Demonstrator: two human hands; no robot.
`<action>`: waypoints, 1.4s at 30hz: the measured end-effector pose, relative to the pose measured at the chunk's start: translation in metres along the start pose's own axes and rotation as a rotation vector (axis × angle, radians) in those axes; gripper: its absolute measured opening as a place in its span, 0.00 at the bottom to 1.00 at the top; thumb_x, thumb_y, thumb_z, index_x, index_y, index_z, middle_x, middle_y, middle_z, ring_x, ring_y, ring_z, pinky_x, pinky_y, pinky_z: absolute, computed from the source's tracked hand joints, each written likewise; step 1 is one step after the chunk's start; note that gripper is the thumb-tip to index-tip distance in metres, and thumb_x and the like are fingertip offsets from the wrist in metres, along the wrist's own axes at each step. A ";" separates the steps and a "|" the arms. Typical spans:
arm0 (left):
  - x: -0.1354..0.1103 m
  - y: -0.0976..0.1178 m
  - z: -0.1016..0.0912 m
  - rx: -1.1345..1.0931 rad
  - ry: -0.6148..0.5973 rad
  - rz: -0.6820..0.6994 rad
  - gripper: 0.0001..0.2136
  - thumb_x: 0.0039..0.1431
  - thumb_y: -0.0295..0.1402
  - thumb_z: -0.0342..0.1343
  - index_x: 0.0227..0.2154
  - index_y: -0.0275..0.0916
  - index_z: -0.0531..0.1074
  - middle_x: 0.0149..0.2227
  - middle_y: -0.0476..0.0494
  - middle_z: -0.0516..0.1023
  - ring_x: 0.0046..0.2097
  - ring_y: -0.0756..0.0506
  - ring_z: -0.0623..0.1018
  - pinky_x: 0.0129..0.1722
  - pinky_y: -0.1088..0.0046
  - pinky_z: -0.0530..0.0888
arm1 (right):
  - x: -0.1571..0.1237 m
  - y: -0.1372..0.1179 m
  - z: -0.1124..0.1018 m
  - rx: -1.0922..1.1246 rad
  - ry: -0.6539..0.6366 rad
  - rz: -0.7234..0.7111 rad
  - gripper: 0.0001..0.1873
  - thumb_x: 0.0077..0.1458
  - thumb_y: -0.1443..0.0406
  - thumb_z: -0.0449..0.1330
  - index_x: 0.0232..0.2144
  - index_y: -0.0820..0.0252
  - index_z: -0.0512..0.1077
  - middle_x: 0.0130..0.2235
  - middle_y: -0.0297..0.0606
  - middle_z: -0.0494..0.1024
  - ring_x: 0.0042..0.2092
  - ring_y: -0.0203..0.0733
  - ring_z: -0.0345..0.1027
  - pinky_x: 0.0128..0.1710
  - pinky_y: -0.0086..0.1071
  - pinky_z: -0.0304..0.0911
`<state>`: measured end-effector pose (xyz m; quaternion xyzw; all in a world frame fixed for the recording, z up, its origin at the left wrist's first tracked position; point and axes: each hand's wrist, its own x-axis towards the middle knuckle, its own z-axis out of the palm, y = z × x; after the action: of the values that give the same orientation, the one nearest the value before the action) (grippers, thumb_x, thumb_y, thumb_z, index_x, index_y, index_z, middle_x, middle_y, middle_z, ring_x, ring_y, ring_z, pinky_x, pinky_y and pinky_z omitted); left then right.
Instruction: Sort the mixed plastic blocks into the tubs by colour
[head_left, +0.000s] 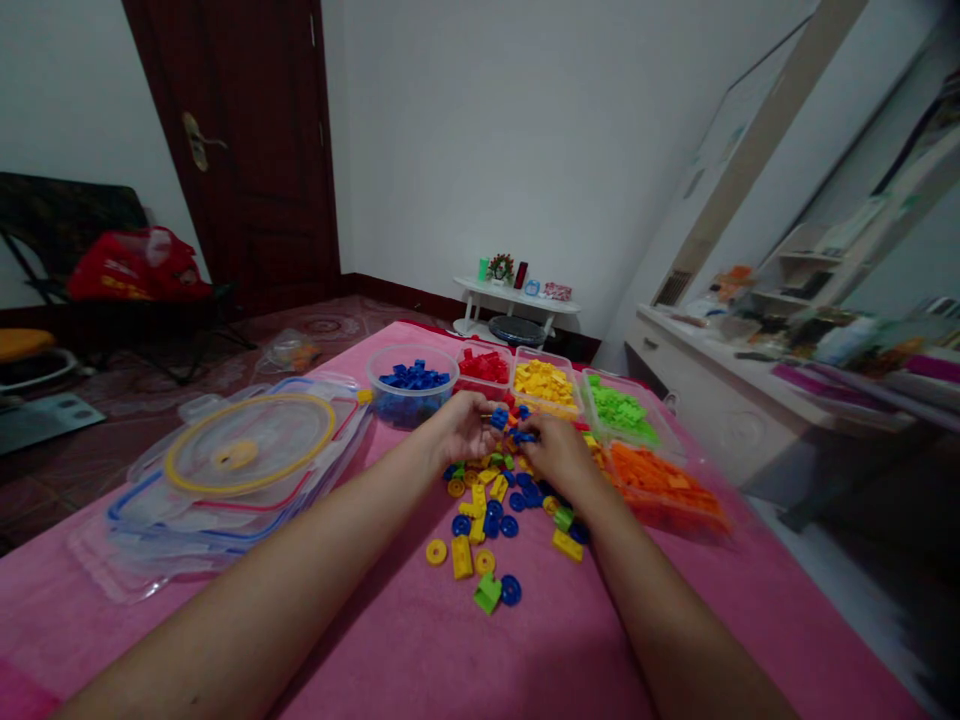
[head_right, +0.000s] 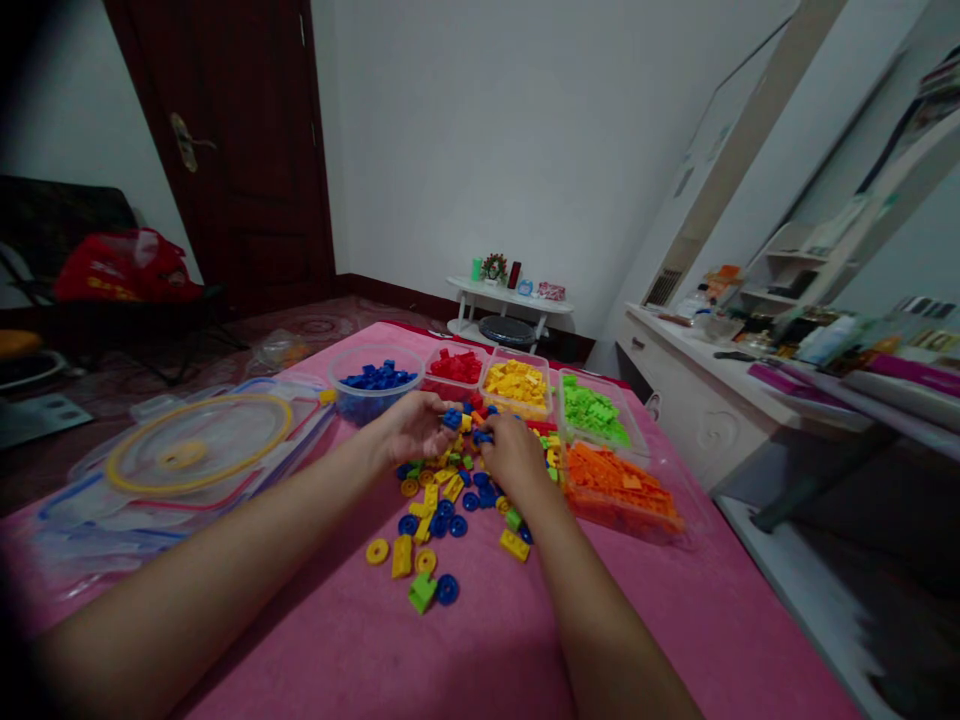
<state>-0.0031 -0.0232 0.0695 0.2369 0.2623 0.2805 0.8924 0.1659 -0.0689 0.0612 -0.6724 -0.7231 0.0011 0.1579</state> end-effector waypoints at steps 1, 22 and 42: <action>0.002 -0.002 -0.002 -0.013 -0.003 -0.028 0.06 0.45 0.27 0.52 0.29 0.34 0.68 0.18 0.50 0.66 0.16 0.54 0.64 0.13 0.84 0.62 | 0.001 0.001 -0.007 0.040 0.053 -0.004 0.13 0.48 0.68 0.57 0.38 0.58 0.75 0.38 0.38 0.78 0.40 0.41 0.69 0.37 0.29 0.59; -0.003 0.014 0.015 0.190 0.068 0.259 0.06 0.56 0.31 0.53 0.29 0.32 0.69 0.23 0.46 0.71 0.19 0.57 0.66 0.13 0.87 0.58 | -0.007 -0.022 -0.042 0.438 0.305 -0.116 0.15 0.49 0.63 0.58 0.39 0.61 0.75 0.28 0.34 0.75 0.24 0.33 0.62 0.26 0.27 0.57; -0.011 -0.014 0.014 1.941 -0.134 0.456 0.07 0.43 0.27 0.58 0.28 0.39 0.78 0.24 0.50 0.78 0.26 0.51 0.73 0.24 0.80 0.64 | -0.012 -0.013 -0.019 -0.237 -0.278 -0.054 0.07 0.47 0.65 0.59 0.29 0.58 0.76 0.34 0.40 0.78 0.36 0.42 0.71 0.29 0.28 0.56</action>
<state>0.0032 -0.0442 0.0755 0.9233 0.2754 0.0953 0.2502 0.1583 -0.0854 0.0798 -0.6598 -0.7510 0.0048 -0.0240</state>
